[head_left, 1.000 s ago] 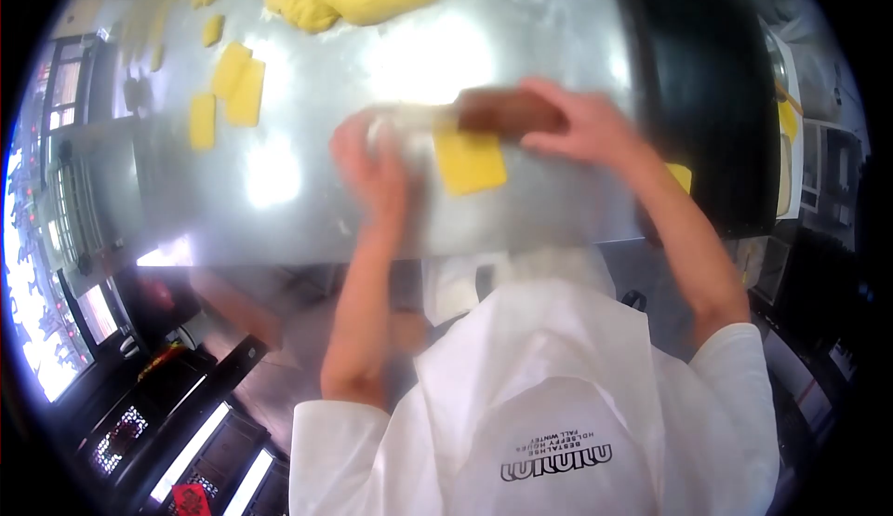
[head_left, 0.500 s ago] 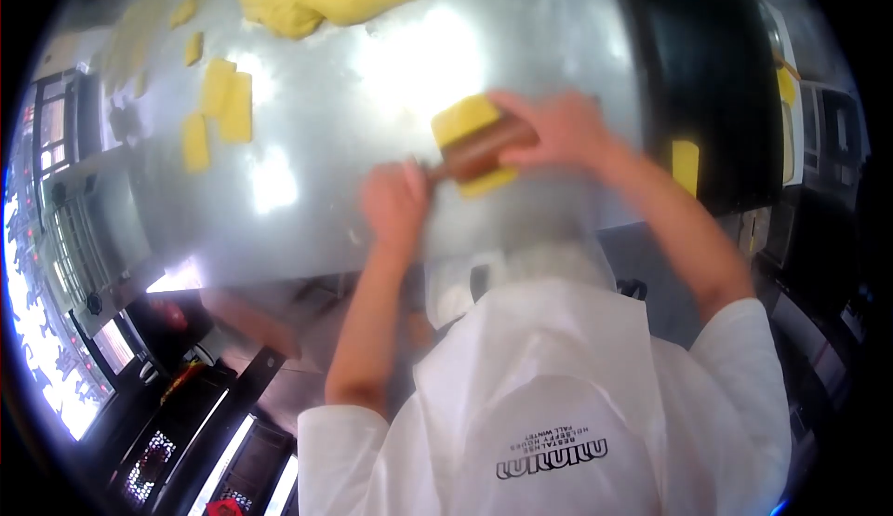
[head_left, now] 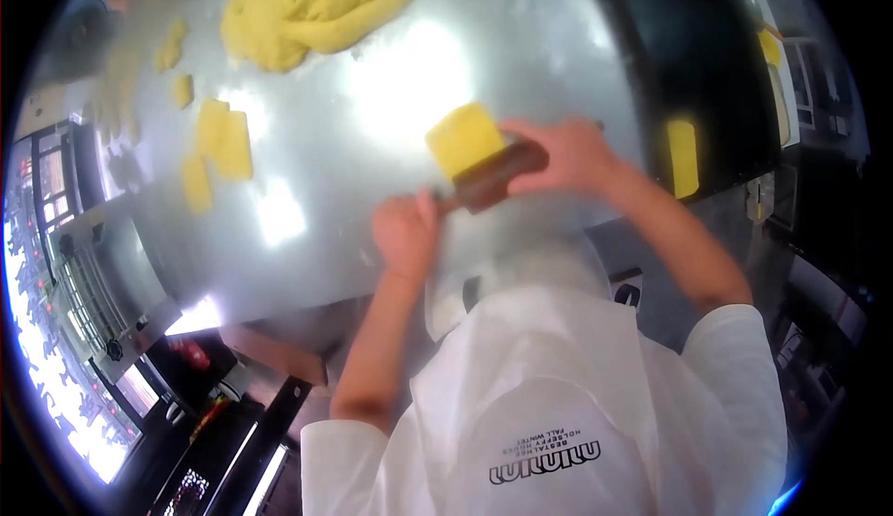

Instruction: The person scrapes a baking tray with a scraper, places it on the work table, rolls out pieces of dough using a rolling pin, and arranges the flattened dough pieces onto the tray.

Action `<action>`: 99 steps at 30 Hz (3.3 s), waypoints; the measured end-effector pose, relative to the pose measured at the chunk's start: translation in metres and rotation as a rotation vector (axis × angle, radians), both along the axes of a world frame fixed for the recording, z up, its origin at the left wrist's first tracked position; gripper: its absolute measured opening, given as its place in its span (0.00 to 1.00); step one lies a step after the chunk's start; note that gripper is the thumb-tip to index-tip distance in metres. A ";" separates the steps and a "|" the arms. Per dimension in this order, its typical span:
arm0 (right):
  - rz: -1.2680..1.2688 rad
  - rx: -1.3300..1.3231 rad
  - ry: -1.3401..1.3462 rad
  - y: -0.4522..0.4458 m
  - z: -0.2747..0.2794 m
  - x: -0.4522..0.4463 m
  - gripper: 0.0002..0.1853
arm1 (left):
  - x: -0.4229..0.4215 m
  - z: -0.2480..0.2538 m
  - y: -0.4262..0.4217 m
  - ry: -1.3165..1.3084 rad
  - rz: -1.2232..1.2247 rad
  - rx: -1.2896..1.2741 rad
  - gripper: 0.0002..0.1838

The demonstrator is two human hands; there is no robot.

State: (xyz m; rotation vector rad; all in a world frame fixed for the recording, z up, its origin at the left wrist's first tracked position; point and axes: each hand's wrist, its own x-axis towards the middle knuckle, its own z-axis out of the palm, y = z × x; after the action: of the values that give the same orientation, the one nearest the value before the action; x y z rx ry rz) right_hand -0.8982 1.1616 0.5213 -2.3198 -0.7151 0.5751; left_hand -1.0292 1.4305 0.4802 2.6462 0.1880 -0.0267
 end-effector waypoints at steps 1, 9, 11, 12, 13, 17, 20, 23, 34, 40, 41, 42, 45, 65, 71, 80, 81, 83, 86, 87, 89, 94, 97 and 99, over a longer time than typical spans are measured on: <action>-0.099 0.030 0.077 0.001 -0.002 0.008 0.37 | 0.008 0.005 0.007 0.118 0.008 -0.012 0.21; -0.640 0.079 -0.116 -0.021 -0.034 0.049 0.31 | 0.094 -0.006 -0.004 -0.285 -0.109 -0.125 0.15; -0.723 0.080 -0.110 -0.021 -0.028 0.050 0.32 | 0.101 -0.005 -0.012 -0.146 -0.171 -0.081 0.16; -0.716 0.013 -0.101 -0.021 -0.021 0.049 0.31 | 0.103 -0.006 -0.014 -0.058 -0.156 -0.117 0.17; -0.709 -0.055 -0.090 -0.022 -0.011 0.047 0.30 | 0.104 -0.008 -0.016 0.031 -0.140 -0.153 0.18; -0.628 -0.145 -0.256 -0.039 0.008 0.014 0.26 | 0.108 0.004 -0.017 0.167 -0.144 -0.245 0.16; -0.701 0.157 -0.157 -0.039 -0.005 -0.043 0.24 | 0.081 0.023 -0.026 0.085 -0.123 -0.398 0.13; -0.942 0.663 0.618 -0.017 0.038 -0.083 0.23 | 0.065 0.059 -0.055 0.014 -0.226 -0.421 0.10; -1.175 1.252 0.778 -0.084 0.079 -0.106 0.18 | 0.056 0.127 -0.195 -0.330 -0.761 -0.422 0.18; -1.194 1.381 0.697 -0.167 0.097 -0.087 0.23 | 0.119 0.112 -0.256 0.146 -0.402 -0.972 0.26; -1.190 1.381 0.695 -0.179 0.105 -0.083 0.23 | 0.134 0.101 -0.273 0.315 -0.346 -1.097 0.28; -1.159 1.377 0.666 -0.190 0.108 -0.079 0.23 | 0.150 0.088 -0.292 0.533 -0.283 -1.086 0.29; -1.184 1.360 0.639 -0.225 0.105 -0.068 0.23 | 0.189 0.071 -0.335 1.302 -0.118 -1.509 0.26; -0.990 -0.159 0.402 -0.349 0.033 -0.026 0.14 | 0.230 0.017 -0.450 0.615 -0.659 -0.673 0.14; -0.788 -0.397 0.177 -0.362 0.021 -0.029 0.12 | 0.231 -0.001 -0.454 0.536 -0.745 -0.623 0.14; -0.703 0.101 0.225 -0.348 0.031 -0.013 0.05 | 0.233 -0.003 -0.452 0.430 -0.736 -0.589 0.12; -0.649 0.177 0.333 -0.345 0.026 -0.014 0.04 | 0.233 -0.007 -0.453 0.439 -0.747 -0.601 0.11; -0.547 0.022 0.279 -0.337 0.015 -0.015 0.04 | 0.234 -0.018 -0.453 0.429 -0.761 -0.658 0.11; -0.446 -0.150 0.242 -0.333 0.005 -0.012 0.02 | 0.237 -0.023 -0.452 0.410 -0.785 -0.695 0.10; -0.425 -0.172 0.254 -0.334 0.005 -0.011 0.01 | 0.237 -0.023 -0.452 0.405 -0.797 -0.701 0.10; -0.364 -0.239 0.221 -0.332 0.005 -0.011 0.02 | 0.234 -0.022 -0.451 0.372 -0.778 -0.694 0.10; -0.202 -0.406 0.155 -0.328 0.006 -0.004 0.10 | 0.224 -0.004 -0.454 0.306 -0.680 -0.549 0.10; -0.085 -0.452 0.190 -0.328 0.002 0.005 0.11 | 0.220 0.002 -0.451 0.229 -0.693 -0.388 0.10; -0.127 -0.417 0.215 -0.327 0.006 0.004 0.10 | 0.222 0.010 -0.450 0.228 -0.726 -0.287 0.09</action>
State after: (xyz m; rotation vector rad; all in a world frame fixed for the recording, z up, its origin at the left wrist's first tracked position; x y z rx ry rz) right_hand -0.8942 0.8344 0.5275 -2.6018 -0.3673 0.9732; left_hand -0.8070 0.9803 0.4897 2.2795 -0.6571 -0.5489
